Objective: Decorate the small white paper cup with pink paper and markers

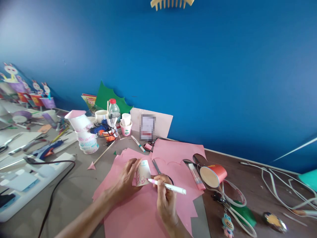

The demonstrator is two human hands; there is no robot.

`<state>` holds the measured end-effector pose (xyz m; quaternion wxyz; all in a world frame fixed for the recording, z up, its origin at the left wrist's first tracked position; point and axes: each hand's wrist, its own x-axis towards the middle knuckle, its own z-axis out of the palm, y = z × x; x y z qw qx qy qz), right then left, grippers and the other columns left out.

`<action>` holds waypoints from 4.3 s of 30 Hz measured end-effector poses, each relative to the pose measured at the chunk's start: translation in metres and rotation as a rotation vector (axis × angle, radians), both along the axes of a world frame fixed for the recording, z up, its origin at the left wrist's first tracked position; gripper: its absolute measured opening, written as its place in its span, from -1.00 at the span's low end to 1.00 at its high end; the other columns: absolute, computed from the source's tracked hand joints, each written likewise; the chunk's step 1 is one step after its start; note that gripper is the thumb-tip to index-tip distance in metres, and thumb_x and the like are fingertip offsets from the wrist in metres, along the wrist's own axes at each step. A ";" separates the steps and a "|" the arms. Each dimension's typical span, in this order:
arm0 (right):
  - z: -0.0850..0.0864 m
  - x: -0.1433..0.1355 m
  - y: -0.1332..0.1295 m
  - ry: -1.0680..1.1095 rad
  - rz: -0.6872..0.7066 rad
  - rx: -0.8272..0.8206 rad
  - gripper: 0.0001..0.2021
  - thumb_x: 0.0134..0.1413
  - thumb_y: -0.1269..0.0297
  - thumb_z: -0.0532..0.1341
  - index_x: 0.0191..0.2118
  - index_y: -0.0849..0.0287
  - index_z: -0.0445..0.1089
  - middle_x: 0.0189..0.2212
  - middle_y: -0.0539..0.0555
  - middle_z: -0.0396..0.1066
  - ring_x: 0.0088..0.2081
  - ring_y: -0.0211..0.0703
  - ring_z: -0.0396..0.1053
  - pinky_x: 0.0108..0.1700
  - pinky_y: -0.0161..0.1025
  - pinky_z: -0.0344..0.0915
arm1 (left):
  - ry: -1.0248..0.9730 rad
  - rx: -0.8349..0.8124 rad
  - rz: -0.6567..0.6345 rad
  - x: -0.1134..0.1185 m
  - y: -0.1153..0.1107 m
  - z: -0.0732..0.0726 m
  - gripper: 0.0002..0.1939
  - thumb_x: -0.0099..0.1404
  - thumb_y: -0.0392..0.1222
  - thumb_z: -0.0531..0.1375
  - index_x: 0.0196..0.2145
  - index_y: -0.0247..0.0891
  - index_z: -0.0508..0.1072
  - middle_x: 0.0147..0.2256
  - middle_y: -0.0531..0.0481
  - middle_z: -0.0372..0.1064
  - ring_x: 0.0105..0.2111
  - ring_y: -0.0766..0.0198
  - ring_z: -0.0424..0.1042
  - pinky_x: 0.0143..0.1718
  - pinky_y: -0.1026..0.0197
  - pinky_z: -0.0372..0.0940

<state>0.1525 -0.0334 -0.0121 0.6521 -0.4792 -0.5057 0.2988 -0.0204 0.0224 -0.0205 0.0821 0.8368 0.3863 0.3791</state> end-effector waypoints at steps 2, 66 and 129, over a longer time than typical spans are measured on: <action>0.000 0.000 0.000 -0.002 0.003 -0.005 -0.62 0.34 -0.02 0.08 -0.36 0.14 0.42 -0.54 -0.01 0.33 -0.51 -0.20 0.26 -0.48 -0.29 0.24 | -0.006 0.004 0.001 0.000 0.000 -0.001 -0.13 0.11 -0.36 0.24 0.32 -0.22 -0.04 0.06 -0.30 0.24 0.07 -0.09 0.32 0.02 -0.07 0.38; 0.002 0.000 0.002 0.073 -0.056 -0.073 -0.55 0.27 -0.12 0.11 -0.42 0.16 0.41 -0.63 -0.05 0.22 -0.57 -0.25 0.20 -0.54 -0.33 0.20 | 0.033 -0.061 -0.032 -0.003 0.002 -0.004 -0.02 0.08 -0.36 0.27 0.35 -0.18 -0.12 0.09 -0.30 0.18 0.11 -0.13 0.29 0.06 -0.12 0.34; 0.000 0.000 0.006 0.239 -0.042 -0.115 -0.57 0.30 -0.16 0.05 -0.09 0.12 0.37 -0.57 -0.06 0.31 -0.51 -0.19 0.24 -0.51 -0.31 0.14 | 0.011 -0.091 -0.022 -0.004 0.003 -0.007 -0.07 0.11 -0.24 0.31 0.34 -0.20 -0.04 0.11 -0.31 0.20 0.13 -0.12 0.30 0.07 -0.10 0.36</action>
